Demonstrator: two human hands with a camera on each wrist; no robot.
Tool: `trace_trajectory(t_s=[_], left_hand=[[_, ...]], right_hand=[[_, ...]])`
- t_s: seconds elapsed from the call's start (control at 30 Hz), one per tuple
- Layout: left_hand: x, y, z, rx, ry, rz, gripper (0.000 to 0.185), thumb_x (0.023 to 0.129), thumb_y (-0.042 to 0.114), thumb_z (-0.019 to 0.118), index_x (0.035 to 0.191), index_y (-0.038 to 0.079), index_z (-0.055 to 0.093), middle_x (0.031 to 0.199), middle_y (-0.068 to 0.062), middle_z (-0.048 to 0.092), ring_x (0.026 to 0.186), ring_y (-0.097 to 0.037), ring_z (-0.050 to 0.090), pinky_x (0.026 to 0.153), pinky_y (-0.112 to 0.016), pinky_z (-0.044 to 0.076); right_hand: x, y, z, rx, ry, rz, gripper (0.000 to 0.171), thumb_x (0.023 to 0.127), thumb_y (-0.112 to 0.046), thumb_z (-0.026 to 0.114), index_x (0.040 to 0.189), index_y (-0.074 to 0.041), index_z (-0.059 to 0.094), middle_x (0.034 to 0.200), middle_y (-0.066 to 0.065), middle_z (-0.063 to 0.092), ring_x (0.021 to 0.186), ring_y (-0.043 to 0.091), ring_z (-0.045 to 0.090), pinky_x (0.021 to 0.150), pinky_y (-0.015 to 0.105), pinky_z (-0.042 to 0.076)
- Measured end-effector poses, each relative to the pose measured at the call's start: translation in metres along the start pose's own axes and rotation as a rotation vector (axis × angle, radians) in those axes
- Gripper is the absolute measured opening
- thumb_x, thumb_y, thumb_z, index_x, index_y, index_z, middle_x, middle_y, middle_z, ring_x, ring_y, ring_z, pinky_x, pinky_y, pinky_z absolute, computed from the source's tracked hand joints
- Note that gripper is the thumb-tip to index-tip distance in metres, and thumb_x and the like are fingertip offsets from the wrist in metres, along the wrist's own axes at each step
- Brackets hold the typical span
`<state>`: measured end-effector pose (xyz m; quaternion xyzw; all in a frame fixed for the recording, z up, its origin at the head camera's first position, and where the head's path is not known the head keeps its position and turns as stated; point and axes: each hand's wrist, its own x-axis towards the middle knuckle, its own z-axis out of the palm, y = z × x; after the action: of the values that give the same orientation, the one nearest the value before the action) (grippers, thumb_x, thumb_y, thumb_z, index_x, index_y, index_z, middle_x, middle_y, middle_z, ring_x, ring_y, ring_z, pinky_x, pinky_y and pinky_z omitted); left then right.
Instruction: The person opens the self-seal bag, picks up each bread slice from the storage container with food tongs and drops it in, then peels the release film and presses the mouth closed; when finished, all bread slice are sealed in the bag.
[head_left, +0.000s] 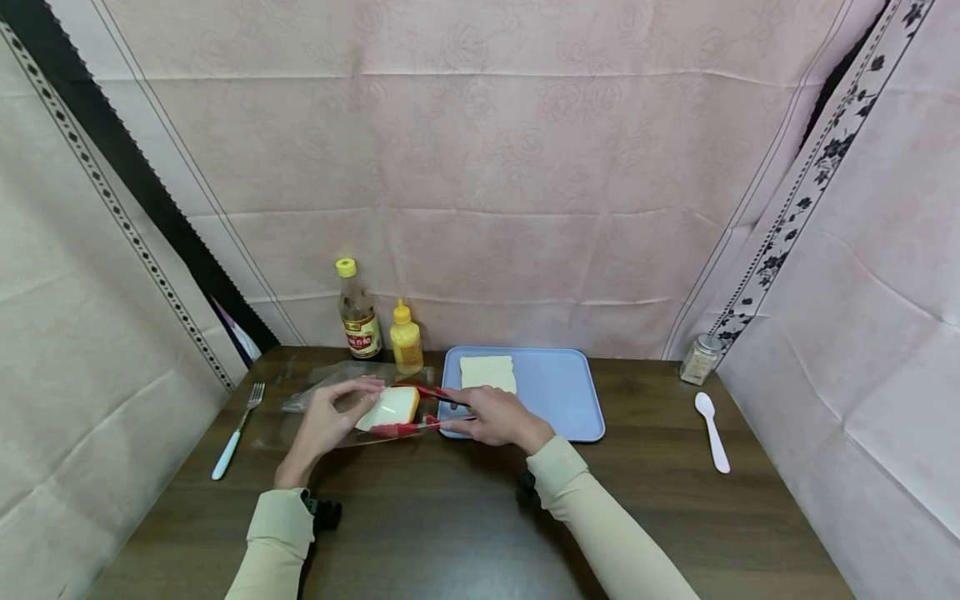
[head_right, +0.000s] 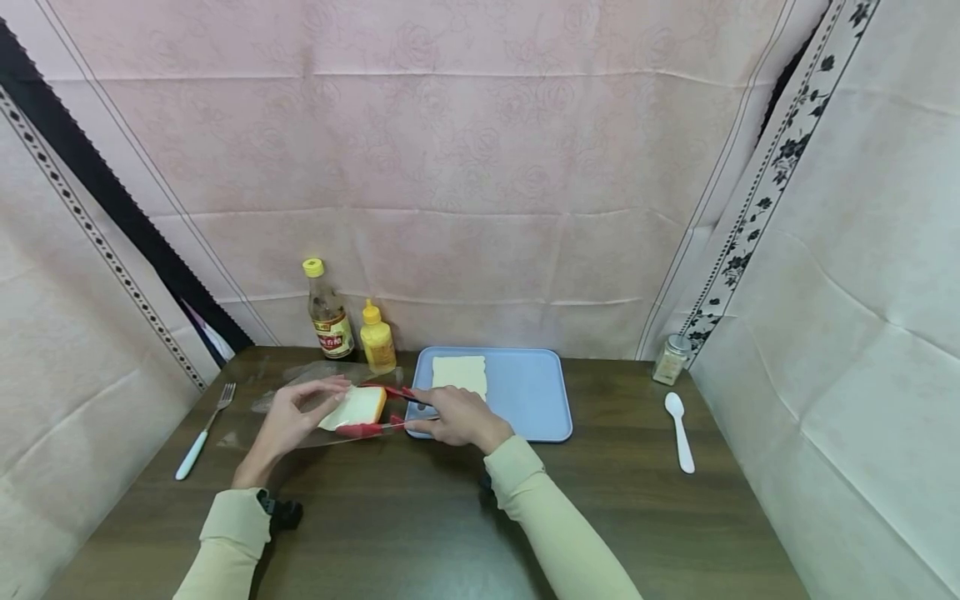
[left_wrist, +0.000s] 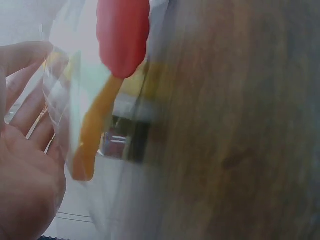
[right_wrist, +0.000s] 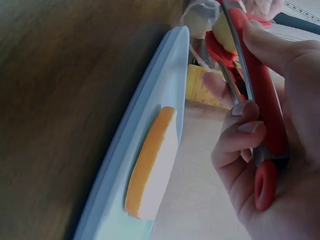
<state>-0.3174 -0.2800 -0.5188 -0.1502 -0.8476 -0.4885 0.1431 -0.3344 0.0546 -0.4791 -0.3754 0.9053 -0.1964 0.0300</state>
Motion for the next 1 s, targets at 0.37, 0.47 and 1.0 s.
trace_trajectory(t_s=[0.37,0.47,1.0], left_hand=[[-0.001,0.002,0.001,-0.043,-0.003,-0.016,0.029,0.104,0.038,0.076,0.119,0.014,0.083,0.137,-0.004,0.076,0.141,-0.031,0.062,0.123,-0.069,0.039],[-0.001,0.001,0.000,-0.016,-0.008,-0.035,0.029,0.103,0.040,0.076,0.119,0.017,0.083,0.139,-0.005,0.075,0.144,-0.033,0.060,0.122,-0.071,0.038],[0.001,0.002,0.002,-0.005,0.008,-0.017,0.020,0.101,0.037,0.079,0.113,0.020,0.084,0.133,-0.004,0.078,0.137,-0.032,0.065,0.124,-0.071,0.035]], right_hand=[[0.007,-0.002,0.003,0.027,-0.049,0.029,0.068,0.106,-0.058,0.064,0.164,-0.024,0.050,0.088,-0.002,0.068,0.066,0.006,0.056,0.064,0.028,0.050],[0.007,-0.001,0.004,0.052,-0.047,0.028,0.070,0.106,-0.058,0.064,0.165,-0.023,0.048,0.091,0.002,0.073,0.066,0.007,0.058,0.070,0.029,0.054],[0.022,-0.011,0.009,0.030,-0.015,0.015,0.076,0.105,-0.060,0.064,0.166,-0.018,0.046,0.111,0.002,0.076,0.088,0.007,0.063,0.085,0.031,0.059]])
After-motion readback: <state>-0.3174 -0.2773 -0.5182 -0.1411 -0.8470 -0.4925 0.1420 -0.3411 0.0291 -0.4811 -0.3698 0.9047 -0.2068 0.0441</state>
